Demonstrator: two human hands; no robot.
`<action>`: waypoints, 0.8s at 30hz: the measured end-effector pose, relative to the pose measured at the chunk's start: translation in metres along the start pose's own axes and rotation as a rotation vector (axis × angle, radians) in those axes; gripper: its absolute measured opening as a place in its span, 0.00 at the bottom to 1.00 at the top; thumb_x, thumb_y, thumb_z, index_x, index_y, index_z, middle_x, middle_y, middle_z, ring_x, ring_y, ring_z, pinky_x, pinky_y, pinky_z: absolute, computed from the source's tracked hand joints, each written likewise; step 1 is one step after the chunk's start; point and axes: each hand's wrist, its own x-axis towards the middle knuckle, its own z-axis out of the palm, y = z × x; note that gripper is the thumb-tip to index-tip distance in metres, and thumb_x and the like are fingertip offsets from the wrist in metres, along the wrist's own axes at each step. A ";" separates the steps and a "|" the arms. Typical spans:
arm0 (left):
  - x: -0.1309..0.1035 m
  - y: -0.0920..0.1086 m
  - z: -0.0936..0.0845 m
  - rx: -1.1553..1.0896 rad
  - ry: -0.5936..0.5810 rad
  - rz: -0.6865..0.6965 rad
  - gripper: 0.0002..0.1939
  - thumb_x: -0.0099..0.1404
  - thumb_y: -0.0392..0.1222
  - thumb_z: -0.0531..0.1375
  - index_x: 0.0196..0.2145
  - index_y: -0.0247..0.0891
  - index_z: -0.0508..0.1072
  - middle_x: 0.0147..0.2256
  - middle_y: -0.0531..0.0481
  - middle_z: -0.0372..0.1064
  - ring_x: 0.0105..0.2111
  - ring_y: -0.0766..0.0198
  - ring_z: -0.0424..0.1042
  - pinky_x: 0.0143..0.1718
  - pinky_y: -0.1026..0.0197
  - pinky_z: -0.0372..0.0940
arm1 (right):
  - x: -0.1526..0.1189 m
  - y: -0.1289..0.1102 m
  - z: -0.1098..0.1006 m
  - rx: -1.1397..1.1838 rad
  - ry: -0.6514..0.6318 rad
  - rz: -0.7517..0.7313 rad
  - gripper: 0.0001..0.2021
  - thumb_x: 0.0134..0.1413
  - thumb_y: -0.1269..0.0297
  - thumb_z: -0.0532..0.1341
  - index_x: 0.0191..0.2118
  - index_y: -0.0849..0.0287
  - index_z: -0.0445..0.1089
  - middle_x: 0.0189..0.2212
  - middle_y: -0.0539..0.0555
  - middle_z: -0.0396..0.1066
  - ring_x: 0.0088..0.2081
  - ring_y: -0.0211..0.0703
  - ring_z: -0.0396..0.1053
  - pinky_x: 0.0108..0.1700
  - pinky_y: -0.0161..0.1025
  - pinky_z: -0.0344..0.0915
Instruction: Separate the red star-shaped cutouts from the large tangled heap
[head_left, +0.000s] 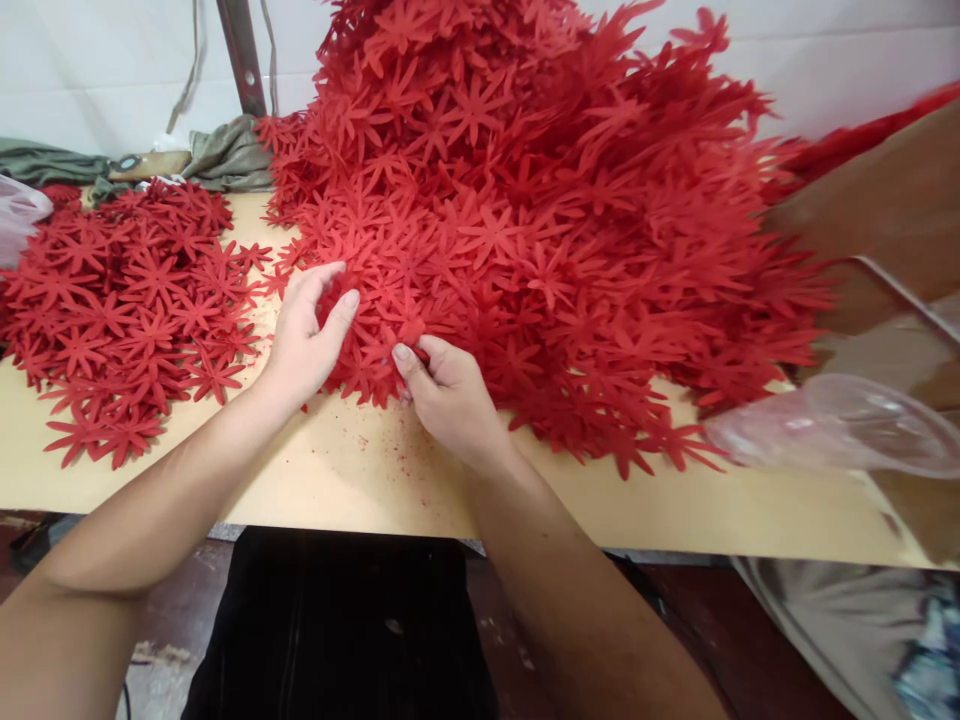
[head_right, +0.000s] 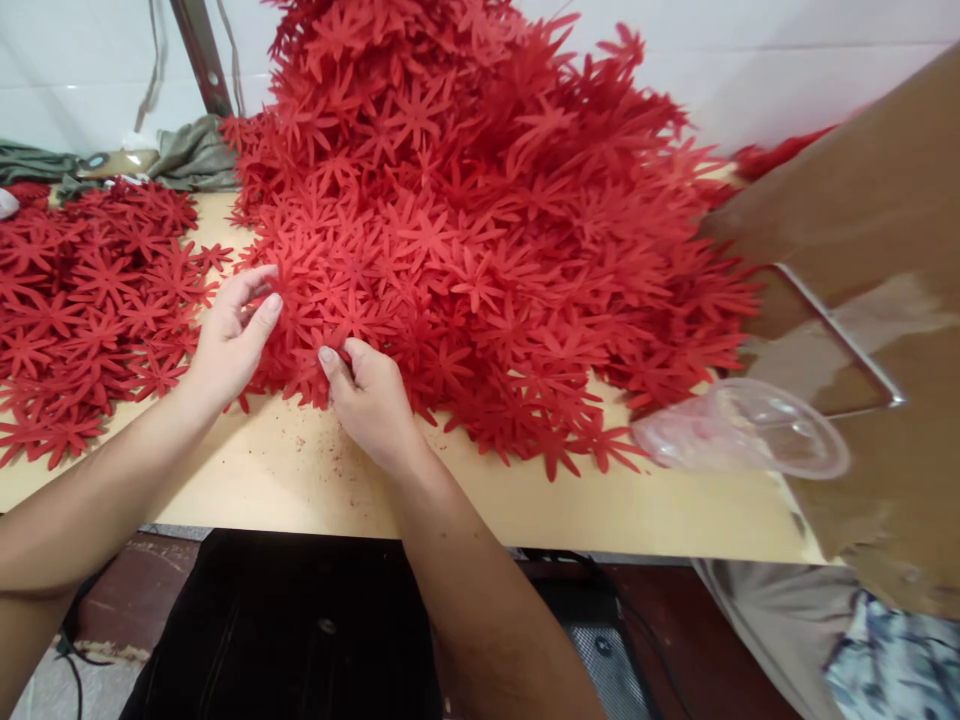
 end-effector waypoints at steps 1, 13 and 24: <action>-0.002 0.003 0.000 0.032 -0.030 0.040 0.16 0.62 0.47 0.59 0.44 0.36 0.72 0.49 0.43 0.69 0.50 0.62 0.67 0.55 0.59 0.61 | 0.000 0.000 -0.001 -0.031 0.011 -0.001 0.23 0.56 0.45 0.56 0.20 0.57 0.54 0.15 0.45 0.54 0.19 0.30 0.51 0.23 0.34 0.49; -0.015 0.019 0.012 -0.197 -0.263 -0.139 0.09 0.57 0.44 0.64 0.28 0.36 0.71 0.28 0.53 0.70 0.29 0.70 0.68 0.37 0.64 0.64 | 0.001 -0.005 0.005 0.220 -0.092 -0.054 0.28 0.49 0.34 0.53 0.21 0.56 0.53 0.19 0.45 0.52 0.22 0.30 0.51 0.26 0.34 0.56; 0.006 -0.008 -0.003 -0.205 -0.057 -0.187 0.11 0.56 0.43 0.64 0.35 0.38 0.68 0.34 0.51 0.71 0.36 0.67 0.70 0.41 0.64 0.66 | 0.003 0.000 0.000 0.289 0.038 0.002 0.09 0.51 0.59 0.62 0.32 0.57 0.62 0.19 0.43 0.59 0.18 0.29 0.56 0.22 0.32 0.53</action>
